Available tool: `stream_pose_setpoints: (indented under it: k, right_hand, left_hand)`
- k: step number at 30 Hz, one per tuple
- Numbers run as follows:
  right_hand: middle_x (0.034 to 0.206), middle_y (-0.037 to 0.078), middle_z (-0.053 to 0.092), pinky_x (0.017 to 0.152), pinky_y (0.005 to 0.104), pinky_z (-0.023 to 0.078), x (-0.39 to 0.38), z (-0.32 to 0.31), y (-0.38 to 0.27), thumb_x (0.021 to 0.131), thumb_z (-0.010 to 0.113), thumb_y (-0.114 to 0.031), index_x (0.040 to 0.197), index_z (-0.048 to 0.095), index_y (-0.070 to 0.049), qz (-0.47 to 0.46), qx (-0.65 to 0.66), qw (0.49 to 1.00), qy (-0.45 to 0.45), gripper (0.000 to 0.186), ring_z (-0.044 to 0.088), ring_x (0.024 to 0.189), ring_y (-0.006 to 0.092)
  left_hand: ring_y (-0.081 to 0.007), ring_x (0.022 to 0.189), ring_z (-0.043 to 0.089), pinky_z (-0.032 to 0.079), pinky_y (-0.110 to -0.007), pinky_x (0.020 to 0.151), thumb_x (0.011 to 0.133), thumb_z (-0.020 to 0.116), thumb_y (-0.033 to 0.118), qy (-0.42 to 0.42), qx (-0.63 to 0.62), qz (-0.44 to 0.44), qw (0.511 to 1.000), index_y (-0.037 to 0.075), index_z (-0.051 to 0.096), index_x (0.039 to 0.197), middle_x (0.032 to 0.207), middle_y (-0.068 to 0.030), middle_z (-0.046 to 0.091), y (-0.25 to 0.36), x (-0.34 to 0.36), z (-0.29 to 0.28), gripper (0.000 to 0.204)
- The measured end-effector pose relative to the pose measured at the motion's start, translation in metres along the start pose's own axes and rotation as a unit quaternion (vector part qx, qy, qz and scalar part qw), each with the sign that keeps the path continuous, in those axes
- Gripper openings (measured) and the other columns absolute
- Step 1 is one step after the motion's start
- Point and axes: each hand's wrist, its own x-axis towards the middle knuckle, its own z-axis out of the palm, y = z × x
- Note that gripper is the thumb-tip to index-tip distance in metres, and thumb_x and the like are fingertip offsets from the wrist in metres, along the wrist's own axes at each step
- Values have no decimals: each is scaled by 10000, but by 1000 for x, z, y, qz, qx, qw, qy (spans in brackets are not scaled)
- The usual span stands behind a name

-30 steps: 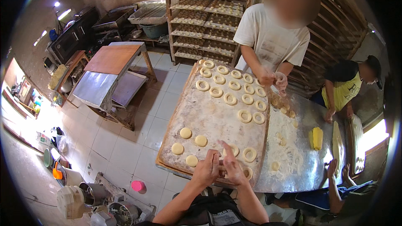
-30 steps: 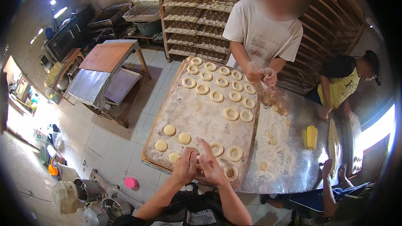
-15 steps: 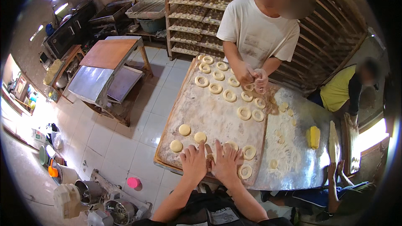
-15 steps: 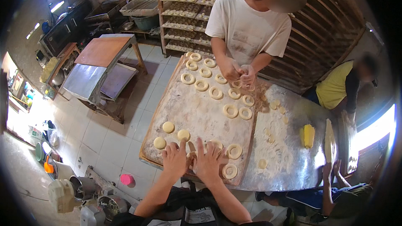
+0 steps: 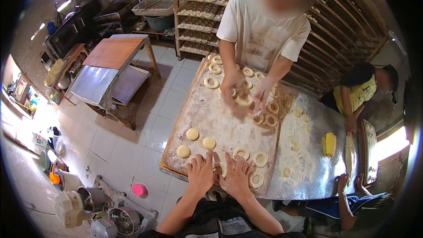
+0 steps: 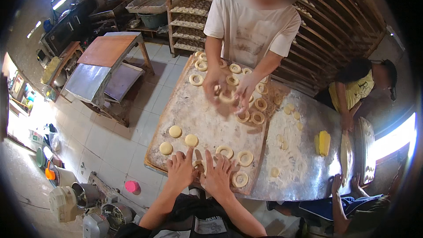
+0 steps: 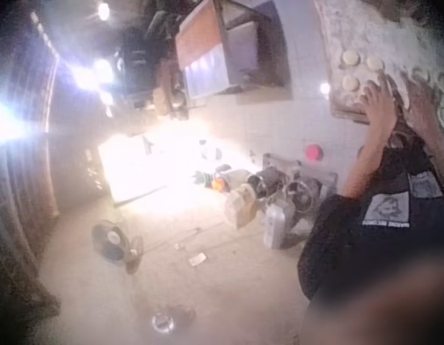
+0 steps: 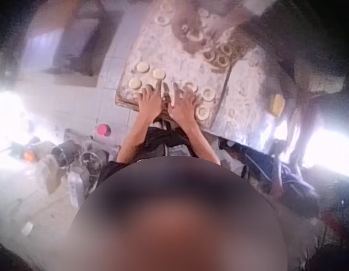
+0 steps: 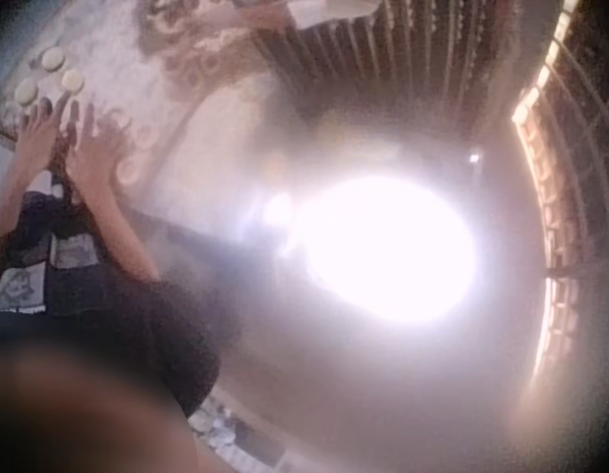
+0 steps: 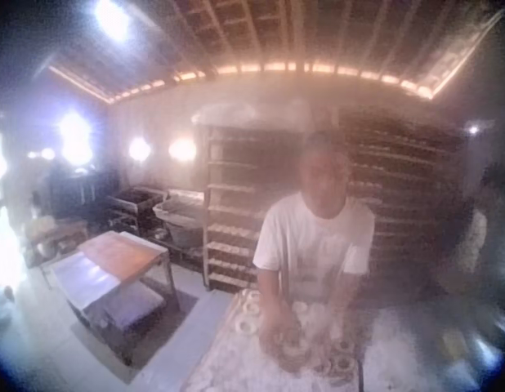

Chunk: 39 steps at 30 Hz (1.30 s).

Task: The person shapes small dough pieces into ring forms by hand and places them on a floured tray. Other workers are present, one rolling dough and another arranging trays on racks. The camera wearer continues forming rings and arranging them in rows on the tray throughout the clip.

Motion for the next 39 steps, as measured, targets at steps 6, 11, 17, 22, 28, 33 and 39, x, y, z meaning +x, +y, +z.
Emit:
stream_pose_setpoints:
  k: [6,11,17,22,28,33,39]
  right_hand:
    - [1321,202,394,1088,628,241,16,-15,2,796,712,-232,1465,373,-97,21,17,999,33,762,389,1256,410]
    - [1123,159,588,899,515,433,77,-12,17,851,660,-185,1247,584,-60,-2,118,993,-28,422,552,1100,359]
    - [1005,192,632,839,467,501,117,38,-1,921,572,-218,1173,560,-54,-107,18,994,8,301,625,951,372]
    - [942,234,651,787,476,520,108,13,5,889,629,-168,1222,504,-24,-80,308,947,-53,384,640,898,422]
    - [1002,175,712,722,370,534,-4,-56,155,852,737,-196,1256,626,-64,134,331,917,179,439,706,856,227]
    - [869,131,730,737,379,540,-81,-72,281,776,747,-128,1043,715,-65,310,194,909,198,276,711,833,289]
    - [1172,154,661,1066,497,361,-84,-41,332,782,659,-179,1111,690,-134,357,-48,926,117,334,547,1227,289]
  left_hand:
    - [-354,1099,504,380,-503,875,784,759,281,3,-8,2,1000,136,358,1478,1166,-173,513,-2,-1,-4,815]
    - [-354,1059,517,400,-501,864,822,724,262,125,11,-11,992,86,482,1314,1117,-164,517,-18,0,5,576]
    - [-393,970,559,449,-501,788,854,697,201,109,-23,27,993,34,550,1077,1004,-192,555,-45,5,11,315]
    - [-425,853,621,473,-464,726,844,697,103,170,-180,50,968,26,551,1080,872,-202,649,-28,3,-13,288]
    - [-366,957,676,526,-417,805,809,671,-4,4,-272,180,945,41,612,1143,989,-194,695,90,34,-5,342]
    - [-350,938,669,517,-442,827,836,674,183,-95,-107,330,933,91,670,1028,978,-154,709,205,66,93,212]
    - [-393,1106,576,492,-481,909,868,627,183,-78,-132,346,926,64,645,1095,1135,-230,635,248,130,190,257]
